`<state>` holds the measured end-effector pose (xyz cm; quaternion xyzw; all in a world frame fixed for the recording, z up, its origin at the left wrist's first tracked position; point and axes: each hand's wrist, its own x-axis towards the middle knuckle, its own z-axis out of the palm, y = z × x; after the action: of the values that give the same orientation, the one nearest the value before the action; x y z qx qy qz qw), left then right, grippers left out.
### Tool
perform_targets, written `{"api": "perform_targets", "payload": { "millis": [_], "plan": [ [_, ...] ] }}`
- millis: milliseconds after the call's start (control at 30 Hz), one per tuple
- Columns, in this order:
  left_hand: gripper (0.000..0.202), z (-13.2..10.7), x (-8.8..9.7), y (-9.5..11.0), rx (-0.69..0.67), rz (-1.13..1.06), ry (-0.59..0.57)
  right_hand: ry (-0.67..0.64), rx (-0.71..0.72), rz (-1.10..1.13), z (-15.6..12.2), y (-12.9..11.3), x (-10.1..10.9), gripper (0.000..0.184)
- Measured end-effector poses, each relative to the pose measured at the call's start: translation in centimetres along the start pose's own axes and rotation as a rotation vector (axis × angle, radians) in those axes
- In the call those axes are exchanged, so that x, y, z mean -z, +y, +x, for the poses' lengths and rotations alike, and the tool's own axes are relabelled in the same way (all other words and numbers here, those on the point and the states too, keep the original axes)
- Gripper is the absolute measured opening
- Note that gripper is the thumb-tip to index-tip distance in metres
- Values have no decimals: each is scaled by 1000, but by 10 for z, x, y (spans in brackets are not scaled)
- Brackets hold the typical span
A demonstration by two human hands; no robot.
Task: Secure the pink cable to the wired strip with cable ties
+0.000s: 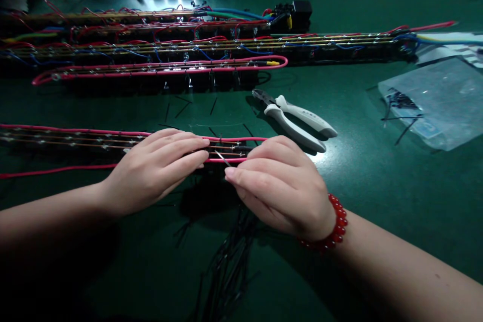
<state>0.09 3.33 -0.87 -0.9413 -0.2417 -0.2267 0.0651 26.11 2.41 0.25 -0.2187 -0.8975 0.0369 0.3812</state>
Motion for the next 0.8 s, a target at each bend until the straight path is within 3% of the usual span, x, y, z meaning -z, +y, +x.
{"api": "perform_targets", "payload": {
  "millis": [200,533,800],
  "plan": [
    [16,-1,1,1,-11,25,3,-32,-38,-38,0,3,2,21],
    [14,5,4,-1,-53,118,18,228,-331,-217,-15,12,-16,17],
    [17,3,2,1,7,68,-14,103,-416,-270,-14,14,-17,10]
  ]
}}
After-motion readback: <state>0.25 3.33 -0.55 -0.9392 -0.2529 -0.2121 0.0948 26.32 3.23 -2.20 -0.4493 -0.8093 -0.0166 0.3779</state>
